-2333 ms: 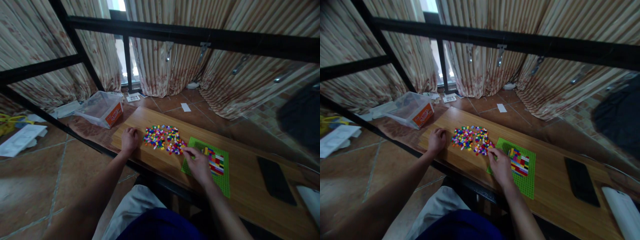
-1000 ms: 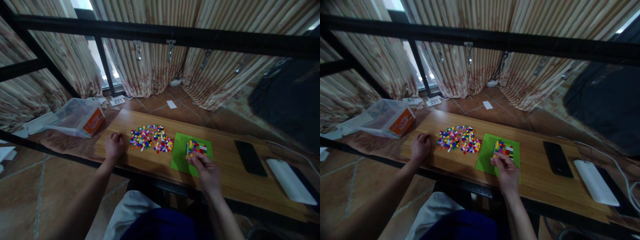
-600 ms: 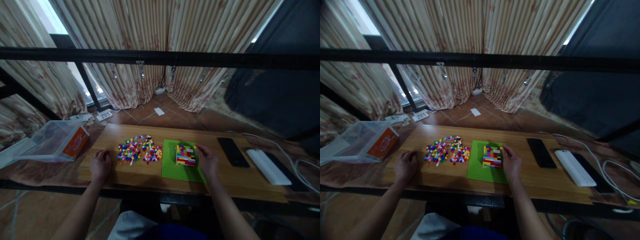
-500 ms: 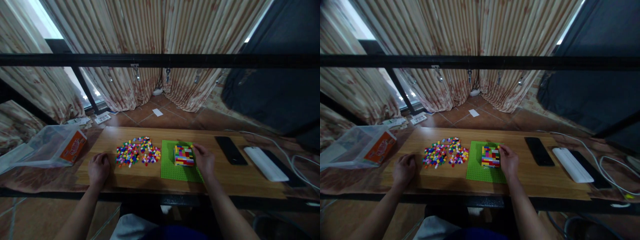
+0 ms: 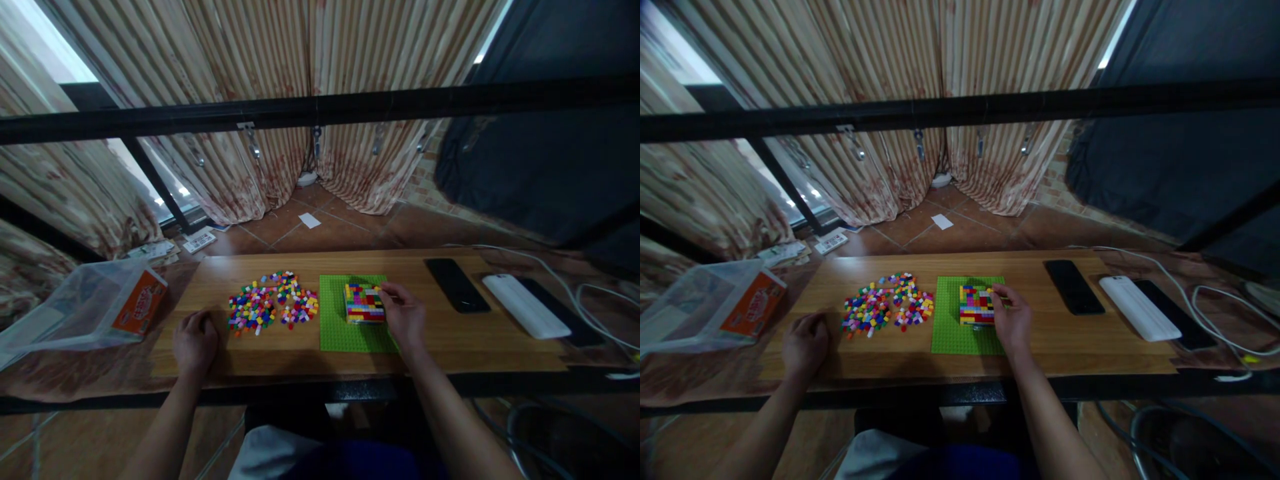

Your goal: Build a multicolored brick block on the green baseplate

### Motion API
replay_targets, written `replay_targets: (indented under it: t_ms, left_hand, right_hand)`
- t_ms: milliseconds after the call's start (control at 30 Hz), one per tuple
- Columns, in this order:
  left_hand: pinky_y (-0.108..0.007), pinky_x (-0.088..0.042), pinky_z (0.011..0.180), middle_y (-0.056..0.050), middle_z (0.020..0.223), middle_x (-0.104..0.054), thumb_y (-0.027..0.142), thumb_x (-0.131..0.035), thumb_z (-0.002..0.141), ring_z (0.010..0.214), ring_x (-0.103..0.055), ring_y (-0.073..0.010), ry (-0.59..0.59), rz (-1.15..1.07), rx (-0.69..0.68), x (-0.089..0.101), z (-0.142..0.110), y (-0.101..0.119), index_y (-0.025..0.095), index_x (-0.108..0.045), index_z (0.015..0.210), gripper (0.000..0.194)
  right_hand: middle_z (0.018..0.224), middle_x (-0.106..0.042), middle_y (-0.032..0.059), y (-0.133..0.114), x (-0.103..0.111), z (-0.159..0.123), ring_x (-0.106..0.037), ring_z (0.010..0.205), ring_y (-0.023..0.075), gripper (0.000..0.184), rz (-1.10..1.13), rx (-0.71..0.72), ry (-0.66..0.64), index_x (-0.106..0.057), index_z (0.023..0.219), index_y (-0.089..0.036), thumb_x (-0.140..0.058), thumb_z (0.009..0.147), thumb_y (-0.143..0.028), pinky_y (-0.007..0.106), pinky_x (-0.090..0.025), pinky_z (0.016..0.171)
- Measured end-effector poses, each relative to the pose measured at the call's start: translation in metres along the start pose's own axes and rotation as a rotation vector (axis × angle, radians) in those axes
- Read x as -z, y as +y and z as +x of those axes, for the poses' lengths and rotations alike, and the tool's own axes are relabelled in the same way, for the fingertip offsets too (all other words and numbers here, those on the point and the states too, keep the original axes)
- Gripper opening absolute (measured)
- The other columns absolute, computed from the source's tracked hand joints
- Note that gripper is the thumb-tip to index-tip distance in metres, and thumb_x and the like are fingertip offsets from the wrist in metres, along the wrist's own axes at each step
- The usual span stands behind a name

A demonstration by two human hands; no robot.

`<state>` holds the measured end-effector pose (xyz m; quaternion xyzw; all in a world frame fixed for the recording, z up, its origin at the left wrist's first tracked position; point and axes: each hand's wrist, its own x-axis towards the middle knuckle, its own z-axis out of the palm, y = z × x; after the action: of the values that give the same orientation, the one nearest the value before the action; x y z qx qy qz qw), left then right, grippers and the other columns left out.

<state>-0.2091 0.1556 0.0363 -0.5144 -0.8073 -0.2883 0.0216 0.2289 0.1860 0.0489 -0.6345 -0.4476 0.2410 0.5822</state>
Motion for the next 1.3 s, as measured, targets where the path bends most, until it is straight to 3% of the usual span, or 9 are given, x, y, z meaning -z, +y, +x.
replay_targets:
  t_ms: [433,800,1000,1300]
  left_hand:
    - [-0.048,-0.048,0.102,-0.015,0.116,-0.067,0.033,-0.044,0.087,0.11,-0.061,-0.0315,-0.04,0.029,0.009,0.002,0.001,0.001,0.016,-0.071,0.103,0.036]
    - [-0.045,-0.048,0.104,-0.014,0.114,-0.067,0.031,-0.044,0.086,0.111,-0.061,-0.0296,-0.02,0.018,0.007,0.001,0.0,0.003,0.017,-0.071,0.102,0.034]
    - [-0.045,-0.048,0.103,-0.013,0.114,-0.068,0.03,-0.046,0.086,0.11,-0.061,-0.0294,-0.028,0.016,0.013,0.002,0.0,0.003,0.017,-0.072,0.102,0.034]
    - [-0.046,-0.049,0.101,-0.016,0.113,-0.069,0.031,-0.044,0.087,0.109,-0.062,-0.0304,-0.006,0.03,-0.016,0.0,0.0,0.002,0.014,-0.072,0.103,0.037]
  right_hand:
    - [0.098,-0.078,0.0076,-0.007,-0.006,0.006,-0.068,0.096,0.0247,0.025,-0.107,0.168,-0.162,-0.077,0.091,-0.022,-0.063,0.082,-0.04,0.045,-0.051,0.094]
    - [0.092,-0.075,0.0056,0.001,-0.006,0.016,-0.067,0.083,0.0205,0.023,-0.032,0.152,-0.219,-0.076,0.09,-0.022,-0.065,0.078,-0.037,0.038,-0.053,0.082]
    - [0.084,-0.071,0.0036,0.004,-0.009,0.02,-0.063,0.074,0.0179,0.023,-0.037,0.154,-0.228,-0.077,0.09,-0.022,-0.066,0.077,-0.037,0.035,-0.053,0.074]
    - [0.088,-0.072,0.0061,0.004,-0.004,0.021,-0.065,0.079,0.0198,0.027,-0.081,0.16,-0.148,-0.075,0.093,-0.021,-0.065,0.079,-0.042,0.037,-0.053,0.077]
